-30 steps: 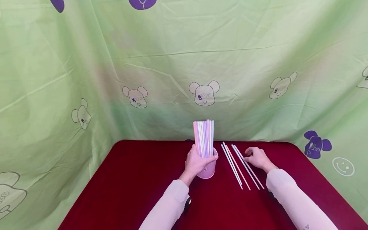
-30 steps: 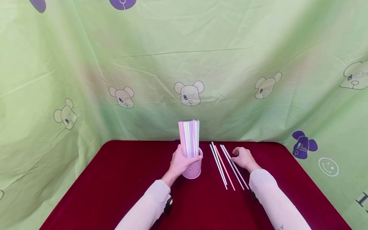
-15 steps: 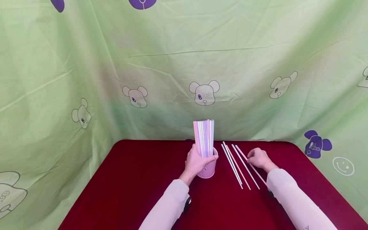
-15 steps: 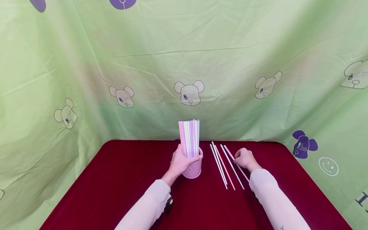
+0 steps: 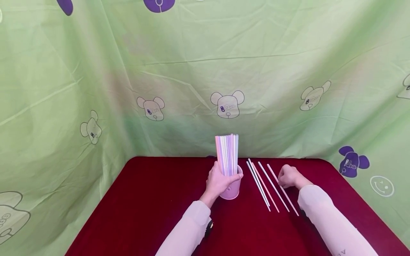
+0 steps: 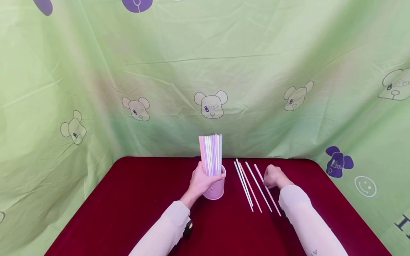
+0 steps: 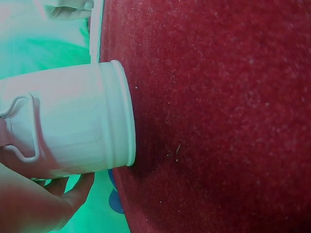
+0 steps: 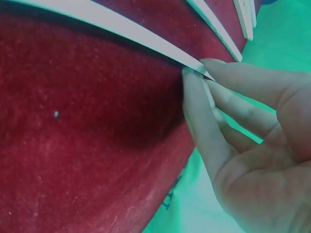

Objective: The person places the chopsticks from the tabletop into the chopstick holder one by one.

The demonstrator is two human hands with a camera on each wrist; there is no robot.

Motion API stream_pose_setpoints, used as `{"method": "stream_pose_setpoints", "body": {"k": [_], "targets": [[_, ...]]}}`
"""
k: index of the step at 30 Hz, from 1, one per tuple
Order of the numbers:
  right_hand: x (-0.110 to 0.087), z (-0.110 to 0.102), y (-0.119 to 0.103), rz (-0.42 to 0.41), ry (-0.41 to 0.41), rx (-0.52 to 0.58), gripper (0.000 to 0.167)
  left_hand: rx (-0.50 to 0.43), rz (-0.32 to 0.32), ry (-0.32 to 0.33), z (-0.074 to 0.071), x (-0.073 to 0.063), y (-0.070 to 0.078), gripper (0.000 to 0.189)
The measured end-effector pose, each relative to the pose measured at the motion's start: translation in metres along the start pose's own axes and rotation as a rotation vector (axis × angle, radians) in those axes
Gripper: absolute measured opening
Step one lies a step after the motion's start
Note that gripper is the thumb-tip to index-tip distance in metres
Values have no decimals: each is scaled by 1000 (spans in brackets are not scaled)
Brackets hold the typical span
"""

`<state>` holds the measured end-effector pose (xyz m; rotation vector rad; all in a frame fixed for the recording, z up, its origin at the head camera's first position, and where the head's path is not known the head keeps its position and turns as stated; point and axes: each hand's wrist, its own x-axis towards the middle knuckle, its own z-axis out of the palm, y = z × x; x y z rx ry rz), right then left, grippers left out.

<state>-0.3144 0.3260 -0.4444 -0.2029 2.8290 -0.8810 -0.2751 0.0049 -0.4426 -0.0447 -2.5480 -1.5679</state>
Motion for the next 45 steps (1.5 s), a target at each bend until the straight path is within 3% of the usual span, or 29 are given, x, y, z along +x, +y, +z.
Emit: {"method": "stream_pose_setpoints", "body": {"k": [6,16,26,30,33,45], "targets": [[-4,-3,-2,-33,-20,-93,18,-3,9,3,1,0,-2,80],[-6,-1,-10,53,-37,-82,18,-8,6,2,2,0,-2,81],[-10,-8,-12,105,4,166,11,-9,11,7,3,0,-3,81],[-12,-17,-28,73,54,329,8,-11,20,14,3,1,-3,81],[-12,-24,-46,34,110,411,14,-12,18,13,2,1,-2,81],[-9,-36,-115,-207,447,457,24,-19,20,12,3,2,-4,80]]}}
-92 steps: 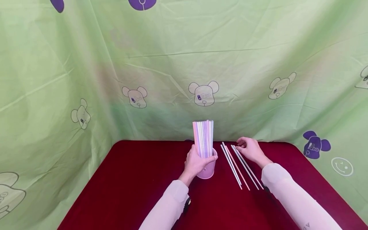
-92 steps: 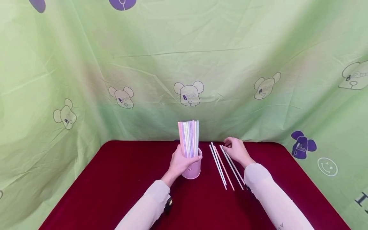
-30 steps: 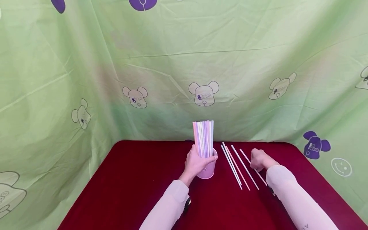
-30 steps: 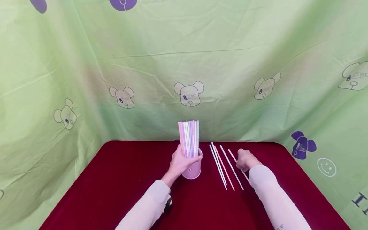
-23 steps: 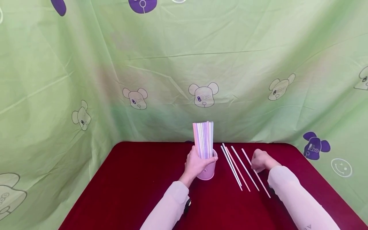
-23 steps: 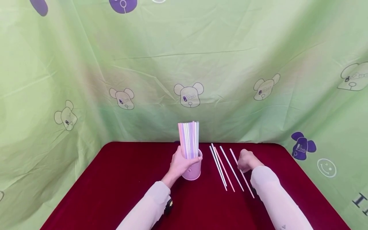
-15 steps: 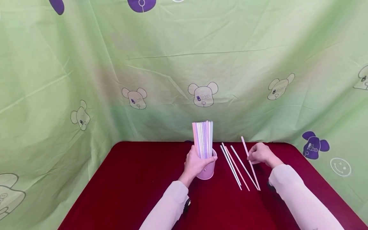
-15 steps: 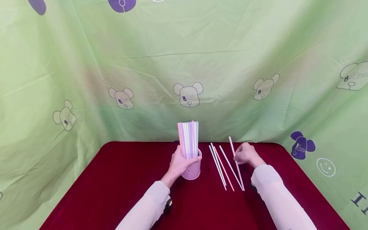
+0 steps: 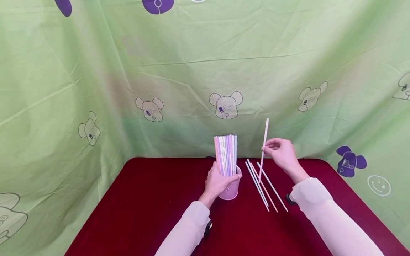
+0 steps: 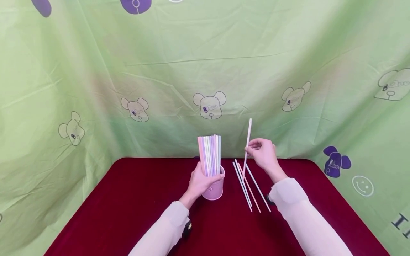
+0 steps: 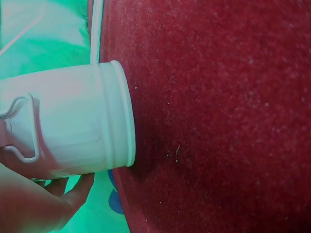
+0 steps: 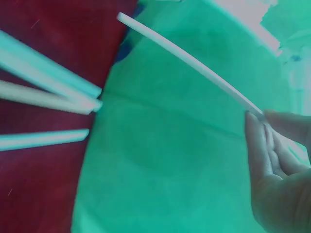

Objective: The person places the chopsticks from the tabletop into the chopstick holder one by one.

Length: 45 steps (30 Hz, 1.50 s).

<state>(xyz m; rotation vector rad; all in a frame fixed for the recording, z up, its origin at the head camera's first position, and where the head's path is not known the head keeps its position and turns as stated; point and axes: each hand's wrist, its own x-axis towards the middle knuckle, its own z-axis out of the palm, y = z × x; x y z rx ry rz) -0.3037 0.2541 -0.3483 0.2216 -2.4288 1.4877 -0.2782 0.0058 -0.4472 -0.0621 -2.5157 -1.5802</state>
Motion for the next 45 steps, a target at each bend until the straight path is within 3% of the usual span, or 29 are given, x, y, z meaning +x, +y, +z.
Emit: {"method": "stream_pose_setpoints", "body": {"k": [6,10,16,26,38,45], "targets": [[6,18,-27,-122,109,181,27,4,1,-14,-1,1,2,80],[8,28,-37,-148,129,217,28,10,-4,-19,-1,2,3,80],[4,46,-31,-163,82,112,26,11,4,-20,0,1,3,79],[-2,74,-7,-176,-75,-103,15,10,10,-13,0,0,5,80],[-8,83,6,-141,-147,-157,14,27,1,-8,-2,0,6,78],[-9,85,17,-129,-189,-126,13,24,-8,-3,-3,-2,6,79]]}}
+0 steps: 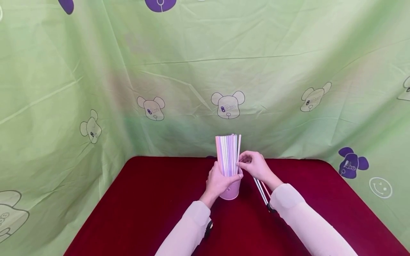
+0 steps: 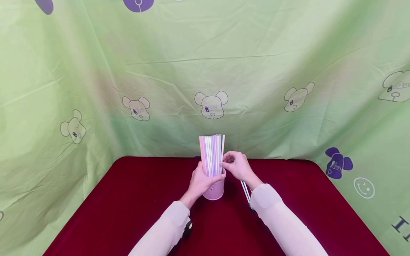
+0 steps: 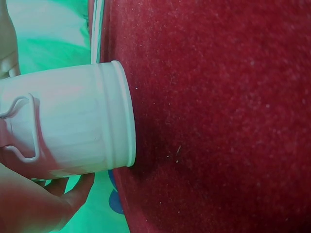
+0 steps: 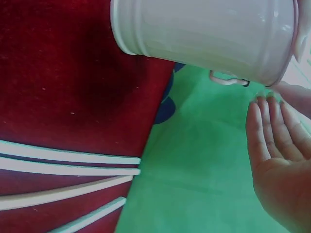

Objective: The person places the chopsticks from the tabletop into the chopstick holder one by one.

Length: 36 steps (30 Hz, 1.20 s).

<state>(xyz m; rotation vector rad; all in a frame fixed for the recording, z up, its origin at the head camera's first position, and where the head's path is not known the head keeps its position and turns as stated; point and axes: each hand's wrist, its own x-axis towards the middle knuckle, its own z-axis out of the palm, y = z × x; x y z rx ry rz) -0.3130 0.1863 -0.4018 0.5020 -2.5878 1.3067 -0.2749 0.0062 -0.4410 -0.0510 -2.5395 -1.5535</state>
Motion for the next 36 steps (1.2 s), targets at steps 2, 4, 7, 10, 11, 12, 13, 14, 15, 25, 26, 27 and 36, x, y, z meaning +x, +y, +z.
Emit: {"method": "stream_pose_setpoints", "body": {"k": [2,4,7,10,11,12,13,14,15,25,26,27,36], "targets": [[-2,2,3,1,-10,16,12,-1,-2,0,0,0,0,80],[-3,3,5,1,-11,35,11,-2,-3,1,0,0,0,80],[-4,5,6,-3,2,49,10,3,1,5,0,1,-1,81],[-4,6,5,-4,10,45,10,7,1,12,0,1,-1,80],[-4,5,5,-3,8,42,11,7,0,13,0,1,-1,80],[-4,5,5,-2,3,41,12,5,0,14,0,1,-1,79],[-4,4,5,-1,-2,38,13,2,-1,13,0,1,0,79],[-4,3,5,1,-8,38,14,-2,0,11,0,1,0,79],[-5,2,5,2,-13,37,15,-5,0,10,0,1,-1,79],[-3,-21,9,25,3,-43,18,-13,8,5,0,2,-2,80],[-3,-24,10,23,9,-62,17,-14,9,4,0,2,-2,80],[-2,-27,11,25,15,-75,16,-17,7,4,0,2,-1,80],[-6,-49,26,51,-9,-170,20,-14,-3,-5,-1,1,-2,80]]}}
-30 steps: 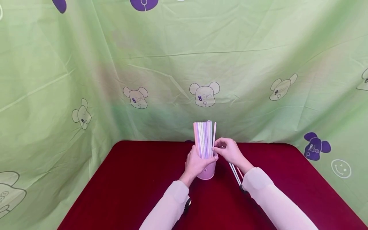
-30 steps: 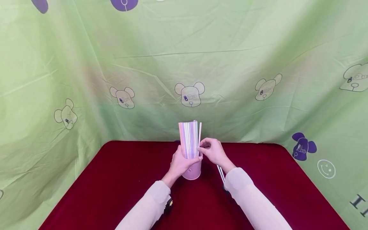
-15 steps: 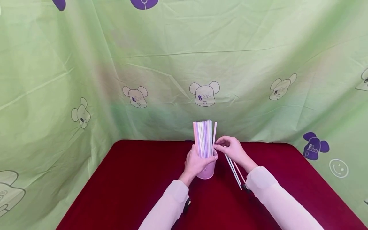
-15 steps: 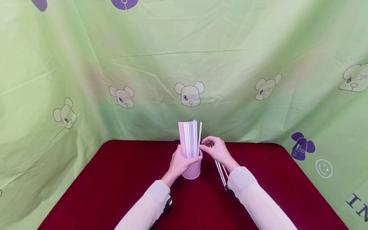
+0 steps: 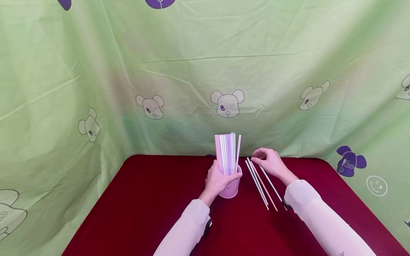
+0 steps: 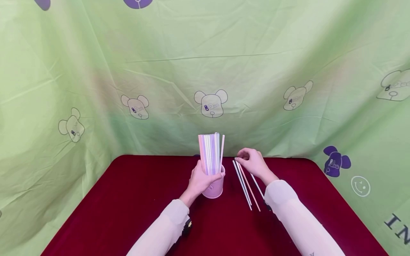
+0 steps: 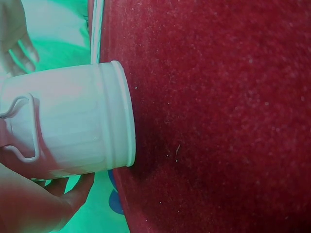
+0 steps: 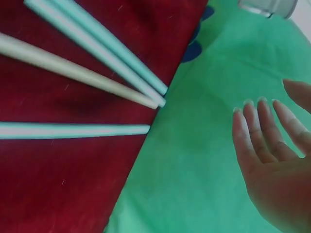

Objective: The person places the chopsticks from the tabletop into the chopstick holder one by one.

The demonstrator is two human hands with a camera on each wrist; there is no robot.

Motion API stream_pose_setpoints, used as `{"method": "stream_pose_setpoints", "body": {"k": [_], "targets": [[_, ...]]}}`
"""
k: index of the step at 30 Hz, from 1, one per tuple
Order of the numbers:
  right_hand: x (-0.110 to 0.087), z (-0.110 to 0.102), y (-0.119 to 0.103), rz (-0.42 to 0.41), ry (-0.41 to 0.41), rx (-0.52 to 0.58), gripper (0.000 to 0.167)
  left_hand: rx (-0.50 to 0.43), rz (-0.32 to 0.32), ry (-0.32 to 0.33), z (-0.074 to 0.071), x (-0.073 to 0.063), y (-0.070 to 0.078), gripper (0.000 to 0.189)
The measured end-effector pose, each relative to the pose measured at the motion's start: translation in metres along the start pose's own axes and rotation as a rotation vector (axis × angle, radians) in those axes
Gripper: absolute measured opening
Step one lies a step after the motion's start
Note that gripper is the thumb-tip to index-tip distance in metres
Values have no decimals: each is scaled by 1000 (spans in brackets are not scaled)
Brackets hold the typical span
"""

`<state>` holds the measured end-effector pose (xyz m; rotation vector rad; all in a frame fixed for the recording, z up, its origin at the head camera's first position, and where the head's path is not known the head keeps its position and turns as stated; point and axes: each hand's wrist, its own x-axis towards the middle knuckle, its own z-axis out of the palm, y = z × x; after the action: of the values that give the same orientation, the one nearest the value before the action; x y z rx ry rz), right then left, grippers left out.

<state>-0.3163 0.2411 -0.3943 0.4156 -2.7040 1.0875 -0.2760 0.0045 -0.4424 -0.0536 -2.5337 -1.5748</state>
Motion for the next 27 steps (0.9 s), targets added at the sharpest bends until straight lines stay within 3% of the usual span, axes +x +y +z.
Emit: {"method": "stream_pose_setpoints", "body": {"k": [21,27], "targets": [[-18,-3,53,23,-100,-136,19,0,1,-5,-1,-1,-1,79],[-26,2,63,99,-152,-112,22,-11,6,-2,0,-1,-1,80]]}}
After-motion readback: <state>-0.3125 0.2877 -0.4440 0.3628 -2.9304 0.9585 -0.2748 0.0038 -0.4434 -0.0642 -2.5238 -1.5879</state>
